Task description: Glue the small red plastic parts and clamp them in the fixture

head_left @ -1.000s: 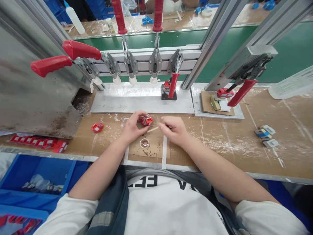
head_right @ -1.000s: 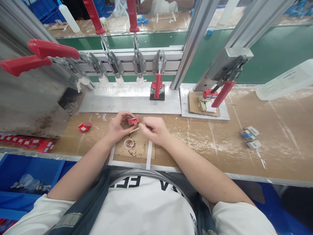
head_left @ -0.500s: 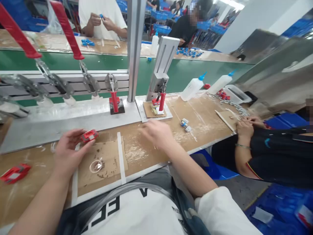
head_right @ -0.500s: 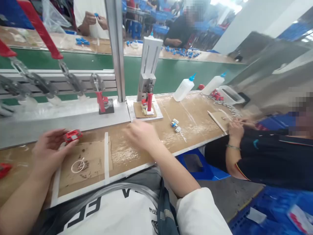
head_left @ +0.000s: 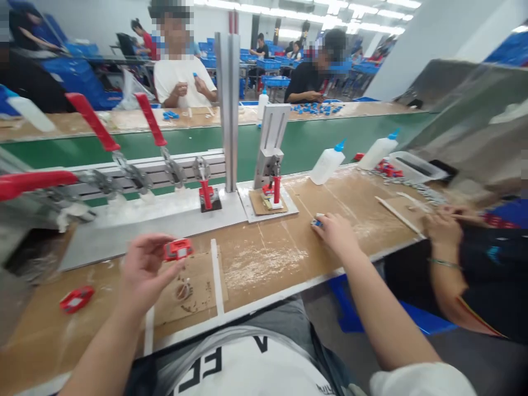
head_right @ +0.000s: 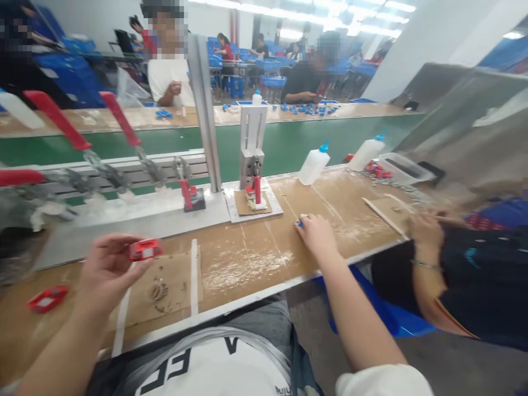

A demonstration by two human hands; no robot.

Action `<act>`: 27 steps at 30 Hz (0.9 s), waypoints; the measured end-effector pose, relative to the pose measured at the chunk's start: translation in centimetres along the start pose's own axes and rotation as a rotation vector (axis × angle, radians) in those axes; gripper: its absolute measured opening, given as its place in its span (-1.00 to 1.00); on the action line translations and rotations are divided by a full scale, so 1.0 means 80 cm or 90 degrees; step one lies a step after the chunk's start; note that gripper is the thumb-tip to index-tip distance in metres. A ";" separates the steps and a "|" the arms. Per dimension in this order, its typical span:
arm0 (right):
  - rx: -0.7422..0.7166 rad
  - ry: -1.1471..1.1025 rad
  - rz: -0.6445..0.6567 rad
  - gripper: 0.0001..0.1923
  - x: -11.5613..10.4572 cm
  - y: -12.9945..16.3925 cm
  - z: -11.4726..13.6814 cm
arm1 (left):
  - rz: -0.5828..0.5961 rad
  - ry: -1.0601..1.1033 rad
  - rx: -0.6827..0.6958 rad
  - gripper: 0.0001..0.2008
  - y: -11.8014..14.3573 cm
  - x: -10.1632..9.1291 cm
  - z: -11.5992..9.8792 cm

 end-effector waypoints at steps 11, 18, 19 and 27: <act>-0.127 -0.886 -0.067 -0.73 -0.108 0.030 0.221 | 0.167 -0.015 -0.016 -0.55 0.009 0.037 -0.023; -0.160 -1.040 -0.021 -0.75 -0.134 0.019 0.277 | 0.223 -0.096 0.022 -0.51 0.012 0.047 -0.042; -0.166 -1.036 -0.016 -0.75 -0.132 0.019 0.278 | 0.228 -0.099 0.024 -0.51 0.013 0.047 -0.043; -0.191 -0.969 -0.097 -0.74 -0.126 0.021 0.280 | 0.187 -0.104 -0.015 -0.48 0.017 0.039 -0.047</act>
Point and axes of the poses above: each hand's wrist, its own y-axis away from the middle knuckle, its own x-axis out of the palm, z = x × y, the point moved 3 cm from there along -y, towards the middle knuckle, and after that the axes turned 14 degrees about -z, right-handed, at the moved point
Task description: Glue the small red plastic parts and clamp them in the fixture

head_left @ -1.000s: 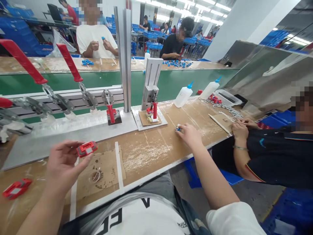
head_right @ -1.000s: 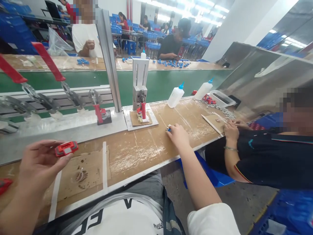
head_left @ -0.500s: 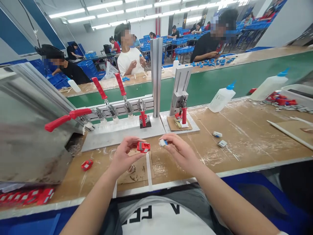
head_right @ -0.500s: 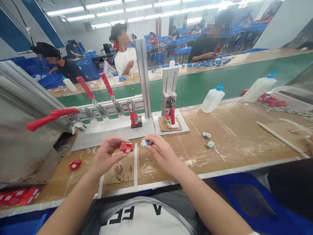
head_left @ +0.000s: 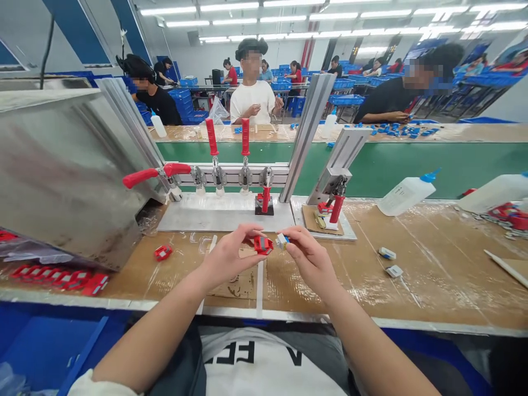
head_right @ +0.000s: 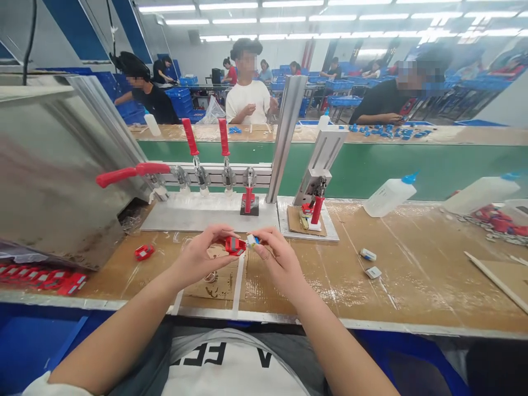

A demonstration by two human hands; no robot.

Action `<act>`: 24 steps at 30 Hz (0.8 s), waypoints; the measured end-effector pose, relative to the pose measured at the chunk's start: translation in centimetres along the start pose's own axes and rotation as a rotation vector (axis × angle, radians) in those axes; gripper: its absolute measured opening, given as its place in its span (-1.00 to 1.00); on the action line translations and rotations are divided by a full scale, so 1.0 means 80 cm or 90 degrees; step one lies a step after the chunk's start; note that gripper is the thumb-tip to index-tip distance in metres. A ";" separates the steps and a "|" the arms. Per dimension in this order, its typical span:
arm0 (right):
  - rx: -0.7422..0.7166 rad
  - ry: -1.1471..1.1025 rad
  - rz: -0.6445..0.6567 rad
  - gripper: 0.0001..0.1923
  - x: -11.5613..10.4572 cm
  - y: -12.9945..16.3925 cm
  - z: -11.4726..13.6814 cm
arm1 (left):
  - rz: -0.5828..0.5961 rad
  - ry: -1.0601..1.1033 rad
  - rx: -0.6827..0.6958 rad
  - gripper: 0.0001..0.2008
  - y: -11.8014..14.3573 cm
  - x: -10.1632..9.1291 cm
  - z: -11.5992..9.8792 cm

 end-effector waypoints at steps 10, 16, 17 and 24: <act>-0.367 0.004 0.066 -0.58 -0.007 -0.013 0.034 | 0.181 0.480 -0.438 -0.50 0.015 0.010 0.011; -0.470 0.034 0.185 -0.42 -0.007 -0.021 0.040 | 0.237 0.502 -0.487 -0.55 0.018 0.012 0.012; -0.480 0.034 0.200 -0.39 -0.008 -0.023 0.038 | 0.241 0.502 -0.490 -0.56 0.017 0.011 0.012; -0.432 0.084 0.210 -0.26 0.004 -0.023 0.013 | 0.132 0.505 -0.467 -0.51 -0.001 0.009 0.021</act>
Point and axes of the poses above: each hand's wrist, its own y-axis away from the middle knuckle, its own x-axis out of the palm, z = x × y, the point moved 3 cm from there along -y, towards the middle knuckle, and after that the axes turned 14 degrees about -z, right-handed, at the moved point
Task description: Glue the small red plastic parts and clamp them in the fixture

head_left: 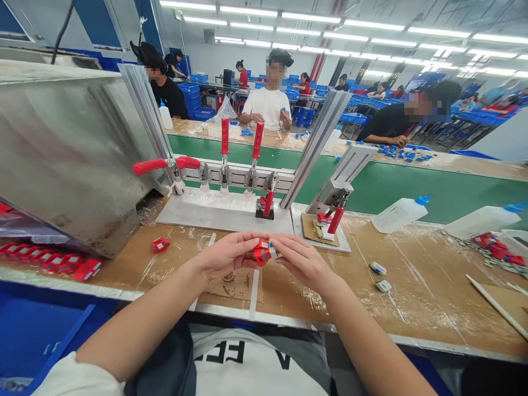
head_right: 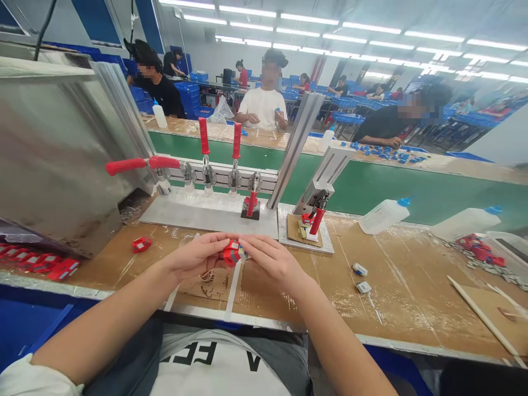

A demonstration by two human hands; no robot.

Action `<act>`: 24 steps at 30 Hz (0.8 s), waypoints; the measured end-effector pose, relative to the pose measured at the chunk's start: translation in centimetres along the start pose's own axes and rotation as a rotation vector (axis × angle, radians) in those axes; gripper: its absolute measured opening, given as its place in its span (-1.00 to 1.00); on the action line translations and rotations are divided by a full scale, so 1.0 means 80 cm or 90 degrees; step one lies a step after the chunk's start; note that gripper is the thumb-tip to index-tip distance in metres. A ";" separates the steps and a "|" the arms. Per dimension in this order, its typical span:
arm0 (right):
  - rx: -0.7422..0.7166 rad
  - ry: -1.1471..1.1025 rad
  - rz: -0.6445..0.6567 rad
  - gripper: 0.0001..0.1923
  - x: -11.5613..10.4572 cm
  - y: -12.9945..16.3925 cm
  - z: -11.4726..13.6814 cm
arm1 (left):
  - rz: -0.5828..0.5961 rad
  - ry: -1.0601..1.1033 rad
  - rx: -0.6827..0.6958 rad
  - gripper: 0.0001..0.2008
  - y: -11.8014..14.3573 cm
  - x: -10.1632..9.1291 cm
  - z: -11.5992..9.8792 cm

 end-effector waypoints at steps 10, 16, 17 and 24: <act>0.444 -0.011 -0.292 -0.38 0.054 0.023 -0.040 | -0.110 -0.196 0.224 -0.24 -0.040 0.015 -0.010; 0.801 -0.345 -0.362 -0.15 0.080 0.043 -0.063 | -0.085 -0.529 0.463 -0.49 -0.054 -0.007 -0.014; 0.820 -0.363 -0.353 -0.12 0.087 0.045 -0.065 | -0.080 -0.520 0.449 -0.52 -0.060 -0.009 -0.011; 0.788 -0.159 -0.225 -0.43 0.087 0.045 -0.108 | -0.142 -0.449 0.386 -0.49 -0.098 -0.038 -0.013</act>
Point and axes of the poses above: each hand's wrist, its own y-axis away from the middle knuckle, its own x-axis out of the palm, z = x × y, the point moved 3 cm from there along -y, towards the middle knuckle, and after that the axes turned 14 degrees about -z, right-handed, at the moved point
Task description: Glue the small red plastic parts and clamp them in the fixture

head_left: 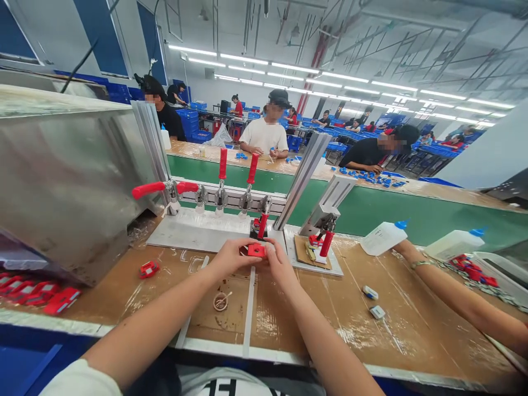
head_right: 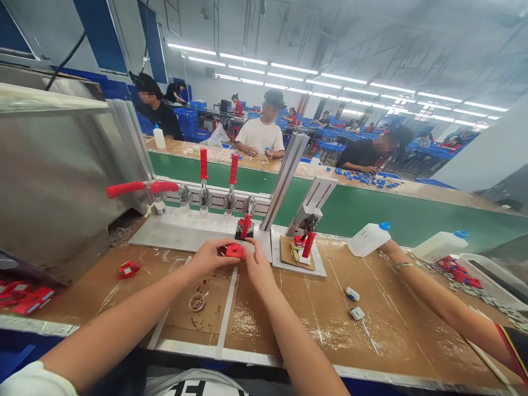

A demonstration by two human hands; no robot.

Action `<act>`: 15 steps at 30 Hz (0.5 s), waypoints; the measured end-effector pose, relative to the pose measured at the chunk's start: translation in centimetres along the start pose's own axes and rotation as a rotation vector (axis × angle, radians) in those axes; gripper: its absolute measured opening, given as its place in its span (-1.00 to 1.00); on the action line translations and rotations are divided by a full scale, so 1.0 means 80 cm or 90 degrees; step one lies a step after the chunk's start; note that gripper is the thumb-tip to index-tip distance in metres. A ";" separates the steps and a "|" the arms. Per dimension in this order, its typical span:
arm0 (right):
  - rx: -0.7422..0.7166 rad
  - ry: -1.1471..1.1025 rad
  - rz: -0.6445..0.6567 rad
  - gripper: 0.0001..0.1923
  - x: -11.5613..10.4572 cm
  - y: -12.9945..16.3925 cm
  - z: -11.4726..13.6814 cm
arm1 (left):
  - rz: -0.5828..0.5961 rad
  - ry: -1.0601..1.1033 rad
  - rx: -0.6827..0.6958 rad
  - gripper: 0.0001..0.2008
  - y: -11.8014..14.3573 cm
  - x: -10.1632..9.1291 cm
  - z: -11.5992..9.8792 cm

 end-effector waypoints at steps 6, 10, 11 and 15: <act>-0.222 0.120 -0.027 -0.60 -0.001 -0.064 0.022 | -0.045 -0.115 -0.004 -0.48 -0.059 -0.032 0.036; -0.216 -0.011 -0.024 -0.66 0.004 -0.068 0.022 | -0.011 -0.118 0.036 -0.55 -0.078 -0.017 0.047; -0.213 -0.038 -0.032 -0.65 0.002 -0.065 0.023 | -0.006 -0.116 0.042 -0.56 -0.081 -0.010 0.048; -0.194 -0.166 -0.031 -0.55 -0.008 -0.049 0.035 | -0.022 -0.127 0.055 -0.54 -0.095 0.014 0.055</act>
Point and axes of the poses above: each hand's wrist, its own y-axis away from the middle knuckle, its own x-axis out of the palm, z = x × y, the point moved 3 cm from there along -y, towards the middle knuckle, and after that the axes turned 14 degrees about -z, right-handed, at the moved point
